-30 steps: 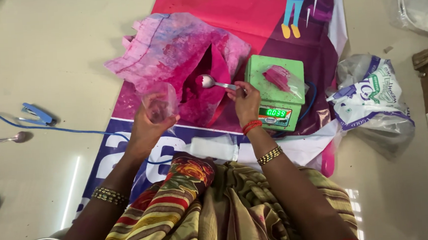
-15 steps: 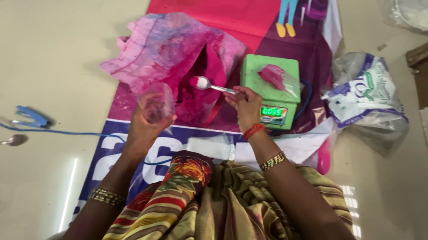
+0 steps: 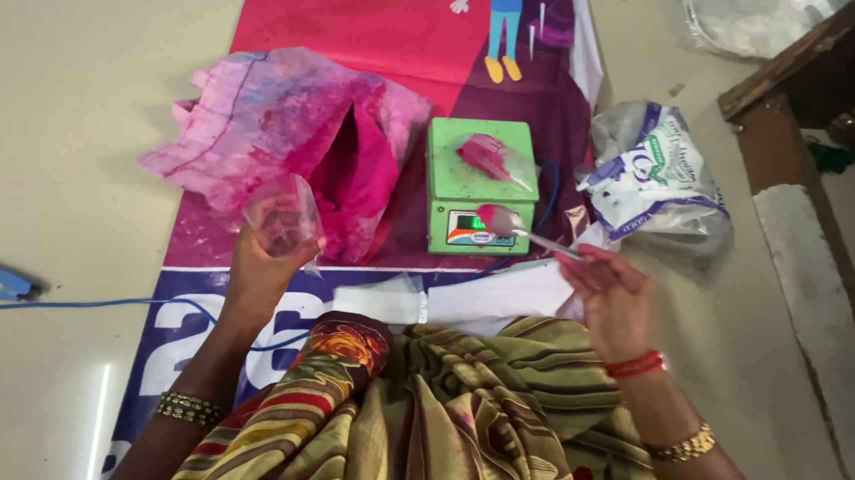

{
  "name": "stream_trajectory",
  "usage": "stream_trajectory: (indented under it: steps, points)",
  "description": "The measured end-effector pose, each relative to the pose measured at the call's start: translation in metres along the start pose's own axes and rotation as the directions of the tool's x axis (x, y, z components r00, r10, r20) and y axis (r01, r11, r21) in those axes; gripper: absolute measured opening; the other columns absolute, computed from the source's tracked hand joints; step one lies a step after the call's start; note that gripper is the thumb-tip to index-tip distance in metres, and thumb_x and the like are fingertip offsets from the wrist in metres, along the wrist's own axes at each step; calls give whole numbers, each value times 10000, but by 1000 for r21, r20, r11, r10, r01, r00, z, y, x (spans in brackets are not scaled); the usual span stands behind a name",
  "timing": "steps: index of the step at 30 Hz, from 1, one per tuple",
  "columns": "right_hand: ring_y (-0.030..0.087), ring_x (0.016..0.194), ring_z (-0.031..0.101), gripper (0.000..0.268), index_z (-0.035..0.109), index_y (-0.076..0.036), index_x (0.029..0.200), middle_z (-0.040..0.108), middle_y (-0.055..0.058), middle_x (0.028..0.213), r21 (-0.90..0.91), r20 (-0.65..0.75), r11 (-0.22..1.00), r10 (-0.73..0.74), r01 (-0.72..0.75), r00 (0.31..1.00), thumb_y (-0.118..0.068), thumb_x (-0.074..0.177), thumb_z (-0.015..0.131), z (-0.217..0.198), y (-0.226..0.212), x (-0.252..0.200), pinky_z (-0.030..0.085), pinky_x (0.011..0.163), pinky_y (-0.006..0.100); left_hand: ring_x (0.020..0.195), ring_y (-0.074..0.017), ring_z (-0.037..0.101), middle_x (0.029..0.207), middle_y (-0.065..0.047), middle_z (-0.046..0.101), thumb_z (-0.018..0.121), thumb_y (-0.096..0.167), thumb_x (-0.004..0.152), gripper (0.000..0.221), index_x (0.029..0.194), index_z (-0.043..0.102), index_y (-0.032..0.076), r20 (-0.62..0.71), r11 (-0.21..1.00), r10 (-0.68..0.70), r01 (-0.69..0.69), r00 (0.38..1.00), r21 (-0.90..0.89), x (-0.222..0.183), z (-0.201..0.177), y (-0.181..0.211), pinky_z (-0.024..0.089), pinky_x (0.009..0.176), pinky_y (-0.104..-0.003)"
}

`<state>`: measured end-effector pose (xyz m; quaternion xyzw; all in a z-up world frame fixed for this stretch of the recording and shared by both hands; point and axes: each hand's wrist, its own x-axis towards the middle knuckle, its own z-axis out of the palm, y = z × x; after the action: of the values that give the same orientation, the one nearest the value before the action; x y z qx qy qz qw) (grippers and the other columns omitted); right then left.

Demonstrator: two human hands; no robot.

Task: The person weighs pink pigment powder and packages it into small plastic bags.

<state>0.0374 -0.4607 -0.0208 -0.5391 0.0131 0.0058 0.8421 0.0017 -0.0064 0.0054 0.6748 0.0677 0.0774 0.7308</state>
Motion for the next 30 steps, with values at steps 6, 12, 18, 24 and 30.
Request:
stream_trajectory:
  steps: [6,12,18,24,30]
  points:
    - [334,1056,725,160,642,96,1140,693,177,1105,-118,-222,991,-85,59,971,19,1033,552,-39,-26,8,625,955,424,1027,-155,667,1144,-74,677,797,2,812,644,1369,487,88,20,1000,-20,20,1000,-10,5,12,-3,568,885,-296]
    - [341,1030,738,140,611,117,1122,668,159,1069,-86,-248,993,-99,79,964,24,1039,545,-39,-7,36,636,943,422,1016,-150,659,1139,-73,677,804,-8,807,651,1373,494,82,30,999,13,-11,999,-49,6,12,-8,561,889,-298]
    - [341,1022,741,178,601,152,1153,669,160,1053,-111,-214,991,-101,78,972,34,1043,526,-26,15,65,643,939,406,998,-146,640,1117,-70,643,798,-18,826,642,1381,492,84,-9,1000,0,0,1000,-2,5,2,-16,555,872,-290]
    - [317,1087,736,256,612,159,1252,660,143,1083,-374,-73,905,-249,205,966,56,1048,496,11,19,62,621,977,377,1005,-142,652,1129,-68,640,789,-11,820,635,1371,491,91,-14,999,-37,37,999,-28,3,4,-4,563,875,-283]
    - [299,1168,696,302,620,121,1303,675,188,1282,-594,39,745,-349,303,936,74,1045,470,17,19,48,574,1044,376,994,-145,640,1131,-73,640,800,-5,820,645,1376,488,90,-19,998,-48,48,999,31,3,5,-5,562,864,-290]
